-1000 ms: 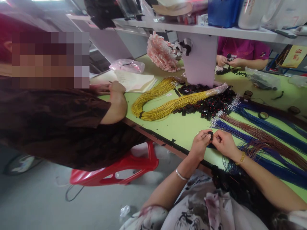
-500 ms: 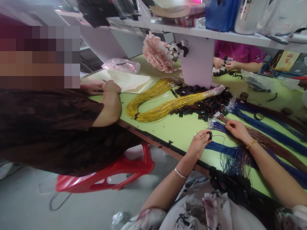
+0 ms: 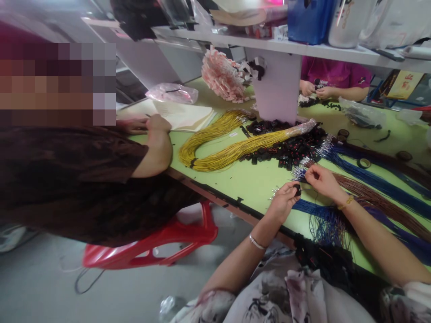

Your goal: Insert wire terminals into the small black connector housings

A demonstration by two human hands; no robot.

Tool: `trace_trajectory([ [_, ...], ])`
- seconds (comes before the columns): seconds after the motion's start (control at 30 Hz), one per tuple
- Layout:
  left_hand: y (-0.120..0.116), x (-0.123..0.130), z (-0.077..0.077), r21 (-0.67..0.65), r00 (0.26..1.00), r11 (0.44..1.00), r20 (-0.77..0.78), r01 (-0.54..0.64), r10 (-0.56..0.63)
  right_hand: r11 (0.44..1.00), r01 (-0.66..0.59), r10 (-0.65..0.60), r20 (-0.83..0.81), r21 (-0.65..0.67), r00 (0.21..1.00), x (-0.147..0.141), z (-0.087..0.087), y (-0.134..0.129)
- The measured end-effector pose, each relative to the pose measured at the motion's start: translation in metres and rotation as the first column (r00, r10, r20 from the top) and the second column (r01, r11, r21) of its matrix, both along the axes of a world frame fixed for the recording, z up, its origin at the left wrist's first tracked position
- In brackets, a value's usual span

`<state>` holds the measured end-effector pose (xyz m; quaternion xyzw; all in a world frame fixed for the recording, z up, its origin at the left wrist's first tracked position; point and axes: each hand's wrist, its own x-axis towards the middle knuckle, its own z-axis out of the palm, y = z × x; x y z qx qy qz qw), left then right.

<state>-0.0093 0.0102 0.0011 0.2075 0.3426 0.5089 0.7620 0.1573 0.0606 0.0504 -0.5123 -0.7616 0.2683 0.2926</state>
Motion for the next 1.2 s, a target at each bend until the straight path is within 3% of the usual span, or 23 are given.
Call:
trace_trajectory([
  [0.27, 0.003, 0.002, -0.003, -0.001, 0.998, 1.0, 0.055, -0.005, 0.005, 0.998, -0.036, 0.033, -0.06, -0.057, 0.998, -0.003, -0.009, -0.025],
  [0.43, 0.003, 0.003, -0.003, 0.013, 0.999, 1.0, 0.053, 0.003, -0.004, 0.999, -0.01, 0.011, 0.028, -0.031, 1.0, -0.005, -0.01, -0.034],
  [0.8, 0.002, 0.003, -0.001, 0.033, 0.998, 0.999, 0.055, 0.006, -0.007, 1.0, -0.012, 0.01, 0.155, 0.007, 0.988, -0.007, -0.012, -0.035],
  [1.2, 0.0, 0.006, 0.0, 0.057, 0.998, 0.998, -0.065, -0.003, 0.007, 0.996, -0.032, 0.038, 0.084, -0.078, 0.996, -0.004, -0.014, -0.035],
])
